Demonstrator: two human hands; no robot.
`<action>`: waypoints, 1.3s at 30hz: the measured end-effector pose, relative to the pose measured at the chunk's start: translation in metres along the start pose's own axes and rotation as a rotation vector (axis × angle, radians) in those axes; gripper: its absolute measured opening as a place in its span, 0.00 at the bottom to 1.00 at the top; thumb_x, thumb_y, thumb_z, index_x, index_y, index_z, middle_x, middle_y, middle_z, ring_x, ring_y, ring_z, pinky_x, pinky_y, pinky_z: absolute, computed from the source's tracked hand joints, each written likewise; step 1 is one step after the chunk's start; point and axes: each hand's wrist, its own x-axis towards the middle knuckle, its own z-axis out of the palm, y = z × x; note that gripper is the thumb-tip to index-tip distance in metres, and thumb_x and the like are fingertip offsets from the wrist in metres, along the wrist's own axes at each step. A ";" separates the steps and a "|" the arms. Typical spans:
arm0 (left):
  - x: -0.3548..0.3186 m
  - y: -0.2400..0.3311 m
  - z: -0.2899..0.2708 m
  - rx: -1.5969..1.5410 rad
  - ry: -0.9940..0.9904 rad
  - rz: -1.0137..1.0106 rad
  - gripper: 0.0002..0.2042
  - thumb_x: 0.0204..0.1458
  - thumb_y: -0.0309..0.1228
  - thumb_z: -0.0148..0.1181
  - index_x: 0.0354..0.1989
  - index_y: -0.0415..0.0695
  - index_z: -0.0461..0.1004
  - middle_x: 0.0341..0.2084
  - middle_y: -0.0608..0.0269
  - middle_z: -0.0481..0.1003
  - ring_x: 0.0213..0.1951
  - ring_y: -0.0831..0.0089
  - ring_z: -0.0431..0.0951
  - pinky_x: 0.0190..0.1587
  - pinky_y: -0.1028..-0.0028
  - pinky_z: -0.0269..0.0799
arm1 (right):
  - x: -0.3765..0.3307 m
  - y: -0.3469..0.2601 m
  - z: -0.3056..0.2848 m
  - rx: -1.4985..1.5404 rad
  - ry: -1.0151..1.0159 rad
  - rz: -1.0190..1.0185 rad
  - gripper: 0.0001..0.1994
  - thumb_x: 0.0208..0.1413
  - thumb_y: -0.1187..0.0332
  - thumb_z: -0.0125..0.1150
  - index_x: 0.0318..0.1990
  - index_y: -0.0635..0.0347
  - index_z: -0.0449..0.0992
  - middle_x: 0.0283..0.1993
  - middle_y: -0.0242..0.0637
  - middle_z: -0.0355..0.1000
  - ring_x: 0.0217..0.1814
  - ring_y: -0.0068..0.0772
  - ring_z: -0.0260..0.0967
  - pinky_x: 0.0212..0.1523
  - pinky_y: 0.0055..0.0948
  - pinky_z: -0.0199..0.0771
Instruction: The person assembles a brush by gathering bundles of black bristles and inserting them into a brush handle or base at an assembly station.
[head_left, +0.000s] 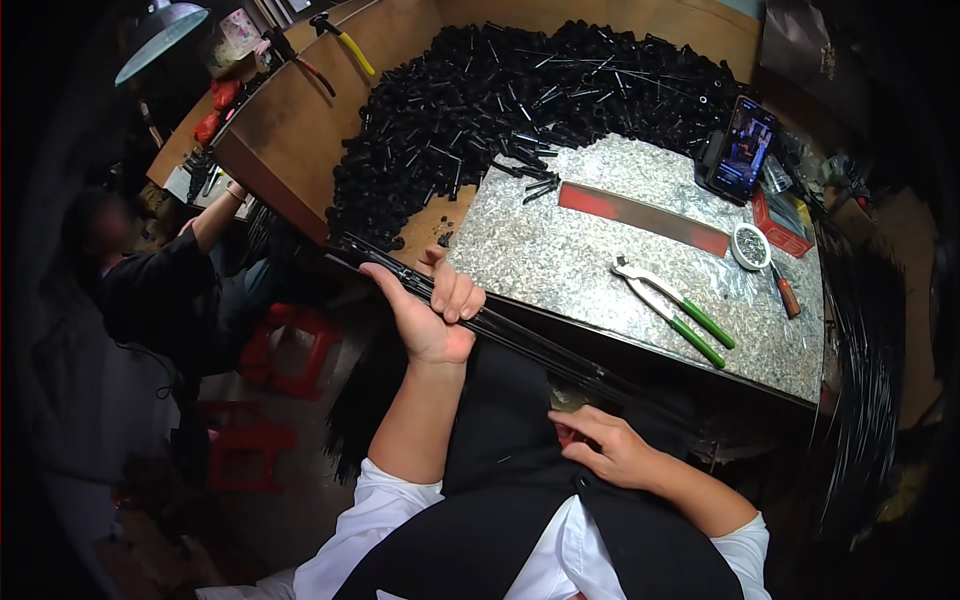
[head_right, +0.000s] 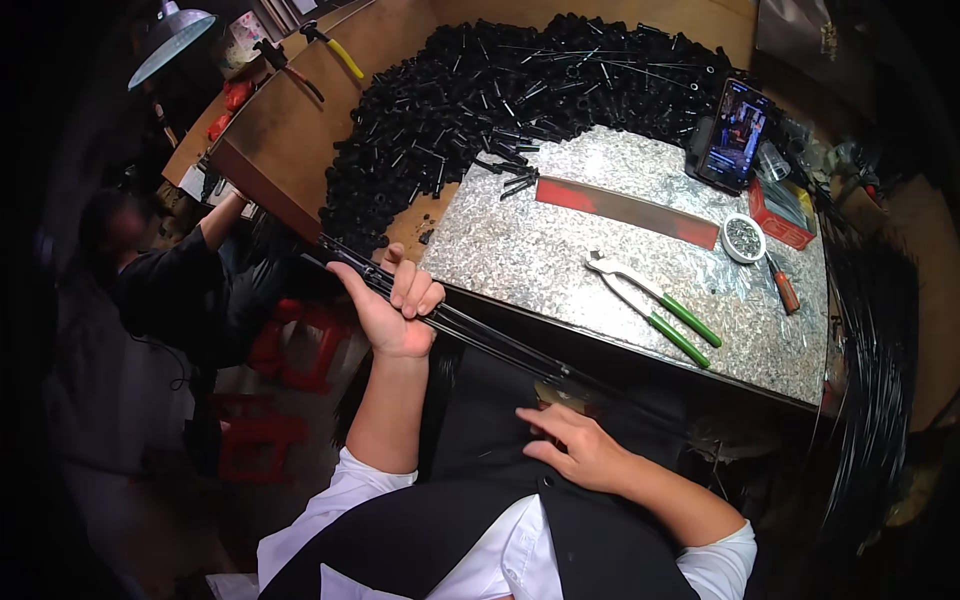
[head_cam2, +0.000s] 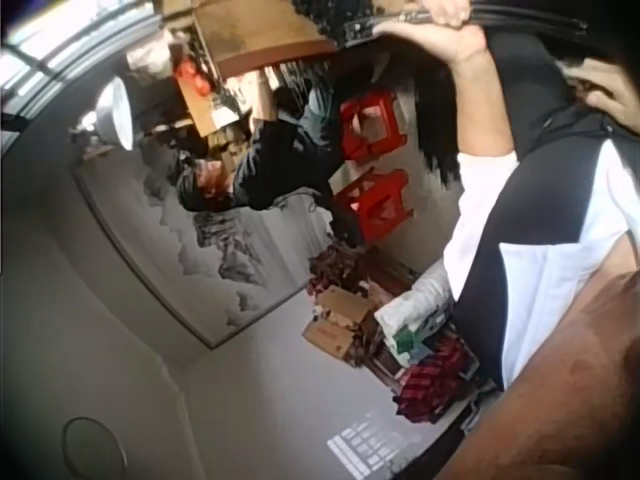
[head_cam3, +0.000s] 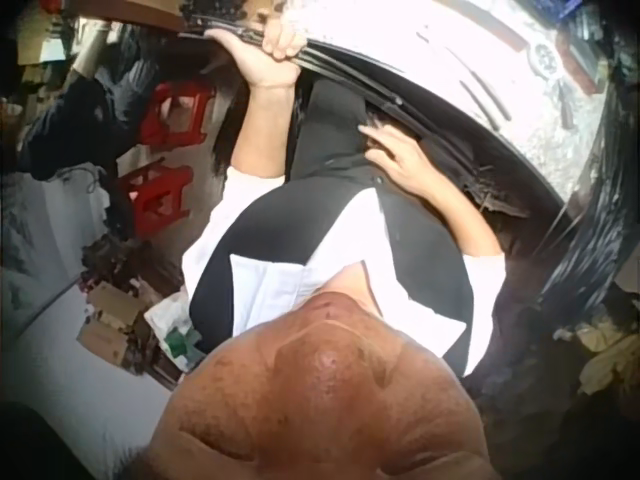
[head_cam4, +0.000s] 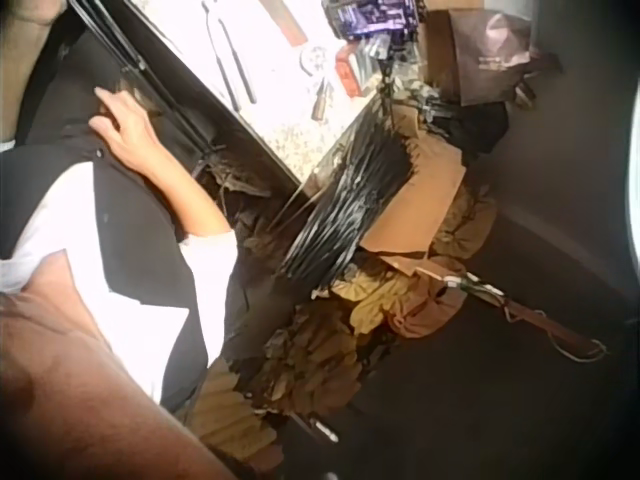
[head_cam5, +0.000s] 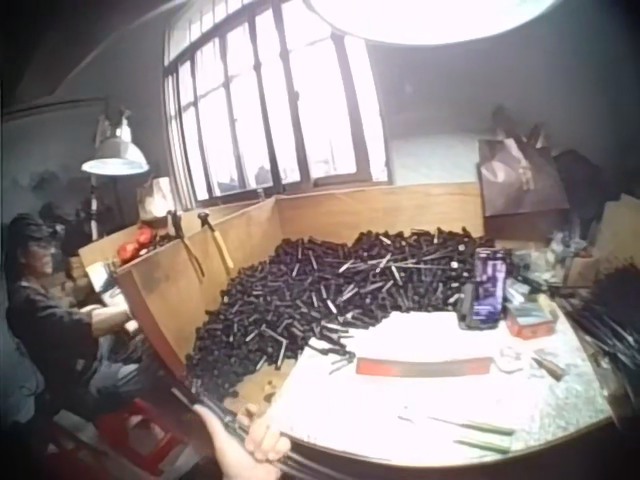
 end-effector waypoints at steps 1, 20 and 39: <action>-0.002 -0.002 0.002 -0.004 -0.003 -0.002 0.39 0.45 0.74 0.31 0.34 0.46 0.67 0.06 0.76 0.48 0.09 0.82 0.46 0.15 0.80 0.45 | -0.003 0.005 0.004 -0.005 0.002 0.002 0.16 0.52 0.68 0.63 0.48 0.65 0.74 0.39 0.45 0.70 0.40 0.43 0.71 0.41 0.32 0.73; -0.039 0.005 0.022 0.437 -0.344 0.243 0.42 0.33 0.58 0.67 0.48 0.41 0.55 0.10 0.76 0.54 0.11 0.84 0.55 0.17 0.83 0.54 | 0.017 0.026 -0.122 -1.317 0.376 0.011 0.11 0.52 0.69 0.60 0.35 0.65 0.65 0.39 0.49 0.66 0.41 0.49 0.65 0.41 0.44 0.67; -0.047 -0.038 0.000 0.798 -0.439 0.276 0.20 0.30 0.38 0.77 0.21 0.38 0.71 0.35 0.66 0.65 0.31 0.82 0.66 0.32 0.82 0.62 | 0.006 -0.074 -0.061 -0.111 -0.102 0.116 0.13 0.58 0.77 0.50 0.50 0.66 0.61 0.31 0.50 0.70 0.31 0.53 0.71 0.30 0.39 0.68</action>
